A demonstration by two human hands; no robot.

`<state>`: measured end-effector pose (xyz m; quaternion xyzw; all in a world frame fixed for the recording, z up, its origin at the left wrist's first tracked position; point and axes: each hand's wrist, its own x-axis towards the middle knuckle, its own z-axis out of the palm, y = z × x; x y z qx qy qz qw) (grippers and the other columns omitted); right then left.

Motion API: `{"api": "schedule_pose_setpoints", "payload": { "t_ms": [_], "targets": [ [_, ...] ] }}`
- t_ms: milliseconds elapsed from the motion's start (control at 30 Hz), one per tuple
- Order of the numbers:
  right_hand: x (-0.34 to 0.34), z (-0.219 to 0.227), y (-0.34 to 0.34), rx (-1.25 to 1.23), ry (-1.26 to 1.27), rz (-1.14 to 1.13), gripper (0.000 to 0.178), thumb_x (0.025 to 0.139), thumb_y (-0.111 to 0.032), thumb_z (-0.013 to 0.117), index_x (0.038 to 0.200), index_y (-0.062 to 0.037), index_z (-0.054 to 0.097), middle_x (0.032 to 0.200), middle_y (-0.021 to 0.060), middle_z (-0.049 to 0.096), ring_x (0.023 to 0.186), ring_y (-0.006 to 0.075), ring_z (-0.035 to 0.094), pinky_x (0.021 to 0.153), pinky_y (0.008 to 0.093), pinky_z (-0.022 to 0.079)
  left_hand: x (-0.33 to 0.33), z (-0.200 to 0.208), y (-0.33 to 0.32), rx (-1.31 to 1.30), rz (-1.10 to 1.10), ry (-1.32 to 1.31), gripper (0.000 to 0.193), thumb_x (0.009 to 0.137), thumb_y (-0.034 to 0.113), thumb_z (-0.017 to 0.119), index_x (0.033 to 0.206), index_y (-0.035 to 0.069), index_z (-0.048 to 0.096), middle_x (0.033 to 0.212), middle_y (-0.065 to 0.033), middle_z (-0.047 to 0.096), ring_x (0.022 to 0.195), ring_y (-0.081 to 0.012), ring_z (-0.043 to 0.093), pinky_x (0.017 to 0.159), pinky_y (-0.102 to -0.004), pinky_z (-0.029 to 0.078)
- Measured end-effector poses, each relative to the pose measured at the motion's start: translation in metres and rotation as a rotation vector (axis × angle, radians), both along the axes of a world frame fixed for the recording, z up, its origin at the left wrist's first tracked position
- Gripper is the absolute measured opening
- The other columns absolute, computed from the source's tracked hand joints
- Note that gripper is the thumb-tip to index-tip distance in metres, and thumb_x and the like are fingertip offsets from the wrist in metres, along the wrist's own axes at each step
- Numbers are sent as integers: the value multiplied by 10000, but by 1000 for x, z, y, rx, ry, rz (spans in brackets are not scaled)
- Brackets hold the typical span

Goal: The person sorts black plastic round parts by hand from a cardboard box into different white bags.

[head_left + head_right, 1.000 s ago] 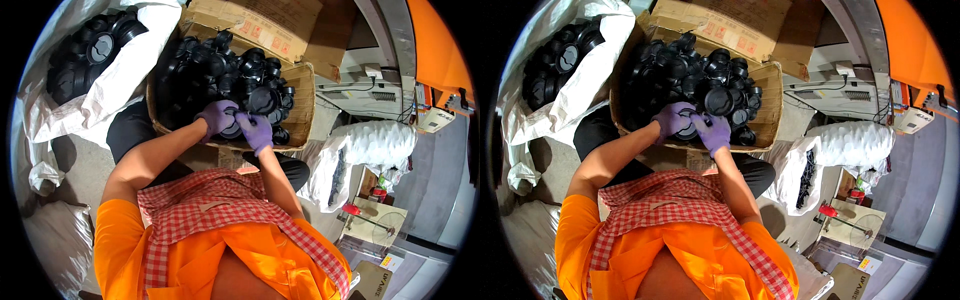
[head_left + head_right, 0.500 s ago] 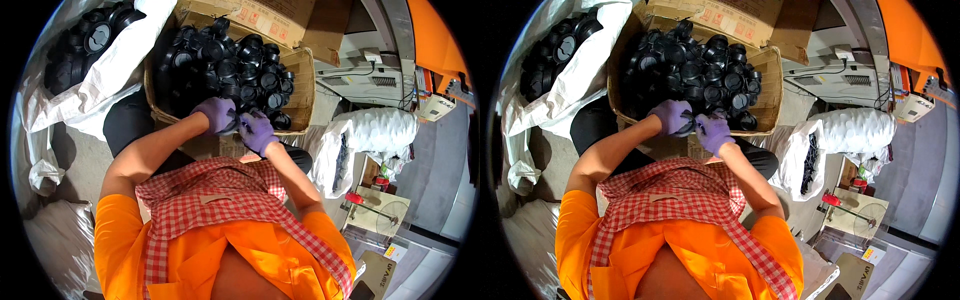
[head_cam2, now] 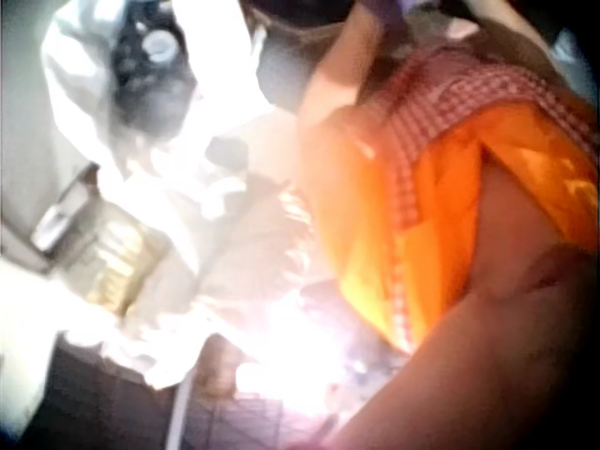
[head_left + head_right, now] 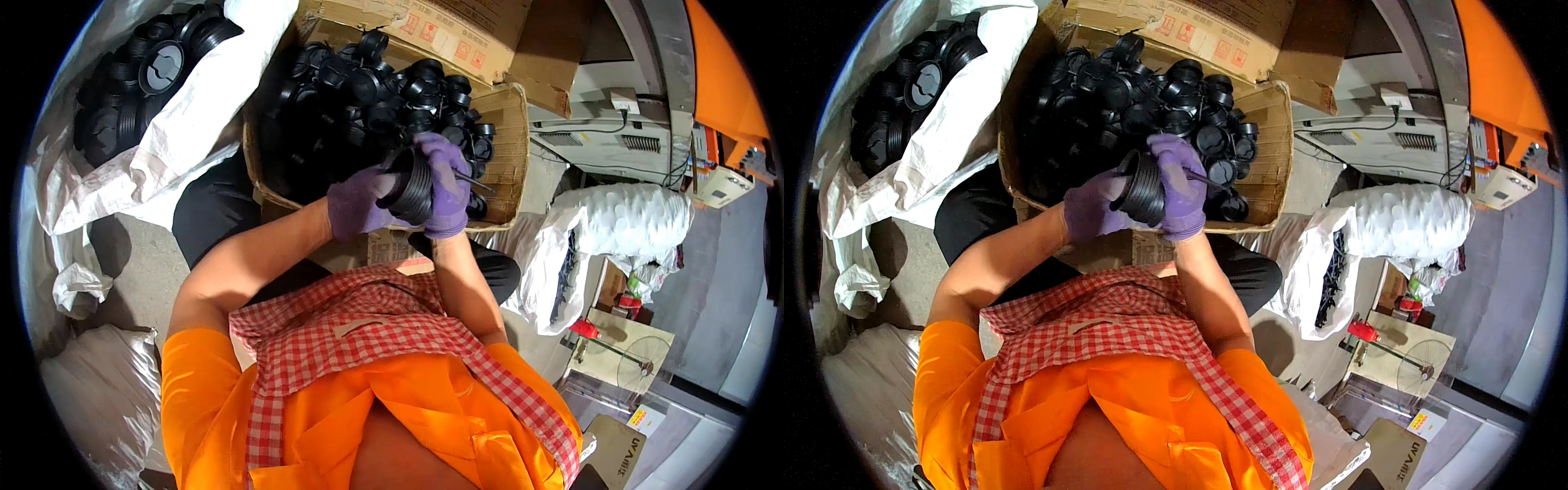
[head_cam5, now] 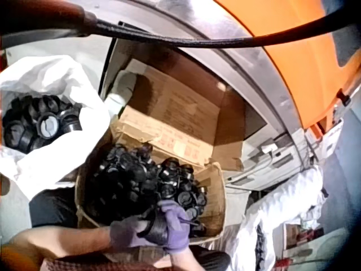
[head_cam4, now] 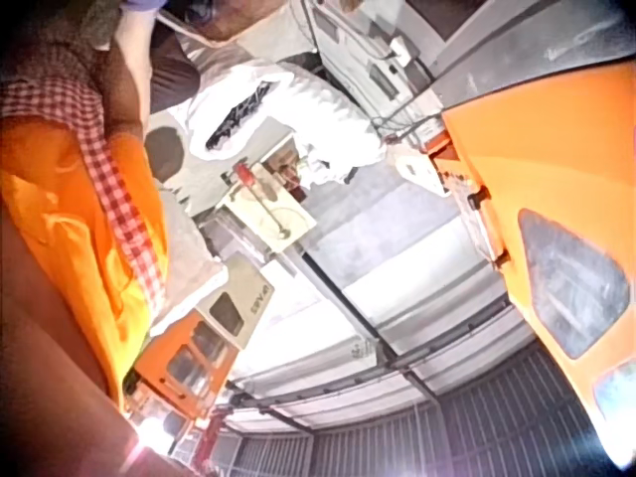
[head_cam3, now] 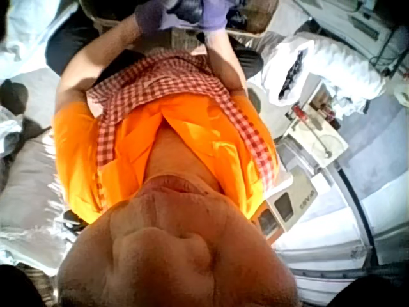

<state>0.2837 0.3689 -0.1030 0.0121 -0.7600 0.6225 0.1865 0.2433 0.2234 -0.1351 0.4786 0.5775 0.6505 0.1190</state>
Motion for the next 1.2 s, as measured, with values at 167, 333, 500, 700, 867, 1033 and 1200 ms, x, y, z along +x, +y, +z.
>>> {"api": "schedule_pose_setpoints", "payload": {
  "t_ms": [167,333,500,700,867,1033,1200],
  "targets": [
    [-30,-12,20,1013,178,-152,186,680,0,574,847,-62,625,856,118,635,823,328,600,729,394,468,-40,25,-3,-169,382,324,354,713,101,637,1062,156,632,961,-121,610,883,-279,596,800,-341,486],
    [-61,-53,94,1326,-547,-371,328,702,-54,588,1026,-106,571,1070,103,587,954,300,566,828,381,447,-74,90,-78,-100,885,492,346,659,46,663,980,174,664,960,-102,624,932,-280,579,808,-356,466],
    [-45,-116,139,1719,-960,311,453,869,-93,388,1310,-190,410,1415,109,321,1236,328,387,948,383,408,-112,88,-125,-356,1756,840,619,613,329,786,1177,215,558,1257,-260,382,1127,-438,382,954,-570,257],
    [-46,-106,153,1597,-1045,211,244,814,-101,493,1032,-83,603,1072,201,592,988,325,589,831,409,477,-64,27,-29,-432,419,-263,369,787,220,585,1135,100,566,1129,-146,570,1021,-317,554,883,-373,445],
    [-19,8,67,1027,-93,389,252,755,-25,487,982,-43,596,1064,173,595,963,349,577,806,405,465,-56,-47,27,-218,754,-24,462,742,226,665,1153,52,544,1046,-144,608,939,-270,596,824,-331,468],
    [4,-2,38,771,-58,146,258,732,-47,580,988,-75,574,988,133,608,839,347,586,709,361,468,-45,-39,25,-353,41,-835,316,728,144,641,1025,52,588,931,-54,637,813,-183,623,686,-318,502],
    [3,-12,36,745,-743,498,218,717,-218,719,837,-58,630,732,99,640,651,186,596,606,288,461,-33,-7,9,-401,80,-32,240,730,126,605,960,61,607,910,-77,633,841,-166,610,746,-306,485]
  ]
}}
